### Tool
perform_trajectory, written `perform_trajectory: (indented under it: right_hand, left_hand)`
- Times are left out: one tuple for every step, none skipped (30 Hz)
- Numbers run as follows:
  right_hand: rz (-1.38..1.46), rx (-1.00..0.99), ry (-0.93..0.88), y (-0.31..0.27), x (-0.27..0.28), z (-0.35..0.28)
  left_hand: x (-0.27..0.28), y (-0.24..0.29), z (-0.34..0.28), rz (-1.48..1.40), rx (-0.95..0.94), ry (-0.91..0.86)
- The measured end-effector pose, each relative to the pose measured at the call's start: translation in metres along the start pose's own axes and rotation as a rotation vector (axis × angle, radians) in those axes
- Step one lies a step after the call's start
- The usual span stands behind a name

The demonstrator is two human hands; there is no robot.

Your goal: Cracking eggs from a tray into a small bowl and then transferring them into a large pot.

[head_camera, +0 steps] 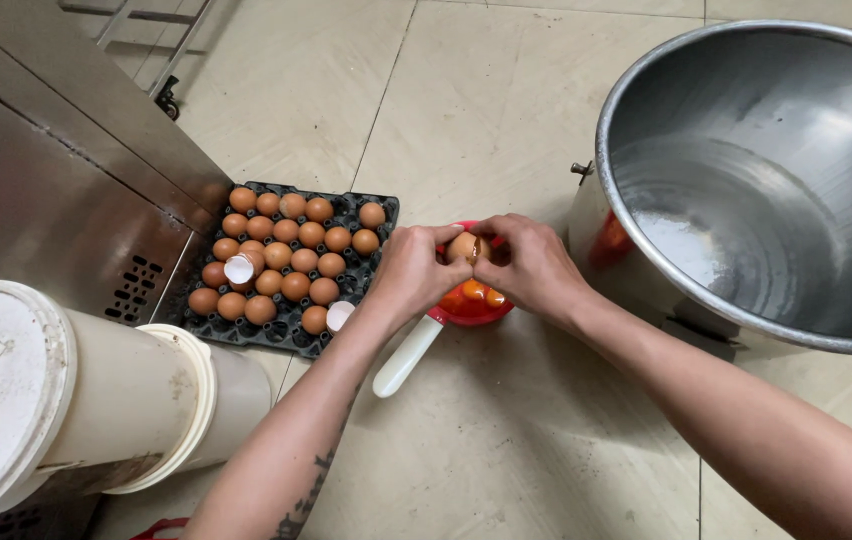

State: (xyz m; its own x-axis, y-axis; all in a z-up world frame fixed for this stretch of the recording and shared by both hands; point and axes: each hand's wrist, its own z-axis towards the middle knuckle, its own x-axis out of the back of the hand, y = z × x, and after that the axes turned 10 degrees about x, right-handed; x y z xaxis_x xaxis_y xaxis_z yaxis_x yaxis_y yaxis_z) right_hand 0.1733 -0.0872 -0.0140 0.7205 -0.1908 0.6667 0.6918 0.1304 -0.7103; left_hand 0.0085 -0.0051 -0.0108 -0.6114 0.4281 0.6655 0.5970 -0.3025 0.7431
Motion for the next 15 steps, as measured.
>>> perform_trajectory:
  right_hand:
    - [0.000,-0.001,-0.002,0.002,0.000,0.000]
    - [-0.001,0.001,0.001,0.004,0.000,0.000]
    - [-0.002,0.002,0.004,0.006,-0.001,0.000]
    - [-0.001,0.003,0.002,0.007,0.000,0.001]
    - [0.013,0.008,-0.010,0.007,0.001,0.001]
    - [0.026,0.015,-0.025,0.007,0.003,0.002]
    - [0.026,0.017,-0.027,0.012,0.003,0.002]
    - [0.008,0.062,-0.039,0.016,0.003,0.001]
    - [-0.010,0.108,-0.051,0.021,0.003,0.000]
    - [-0.010,0.108,-0.051,0.019,0.005,0.000]
    - [-0.066,0.159,-0.064,0.017,0.006,0.000]
    - [-0.121,0.210,-0.078,0.015,0.008,0.000]
    - [-0.120,0.210,-0.078,0.011,0.011,-0.001]
    - [-0.169,0.231,-0.099,0.008,0.013,-0.002]
    - [-0.218,0.251,-0.121,0.005,0.016,-0.003]
  left_hand:
    - [-0.001,0.000,-0.001,-0.001,0.001,-0.001]
    - [-0.002,0.001,-0.001,0.014,-0.017,0.014]
    - [-0.002,0.001,-0.001,0.029,-0.035,0.029]
    - [-0.001,0.001,-0.002,0.029,-0.034,0.030]
    - [0.000,0.001,-0.003,0.049,-0.070,0.046]
    - [0.001,0.002,-0.004,0.067,-0.105,0.065]
    - [0.001,0.000,-0.004,0.066,-0.103,0.068]
    - [0.002,-0.002,-0.005,0.079,-0.139,0.083]
    - [0.002,-0.004,-0.007,0.092,-0.175,0.097]
    - [0.003,-0.005,-0.007,0.092,-0.175,0.098]
    - [0.003,-0.007,-0.007,0.144,-0.244,0.123]
    - [0.004,-0.009,-0.008,0.196,-0.313,0.148]
    - [0.006,-0.008,-0.009,0.196,-0.313,0.147]
    - [0.008,-0.006,-0.010,0.292,-0.383,0.158]
    - [0.010,-0.005,-0.011,0.388,-0.452,0.167]
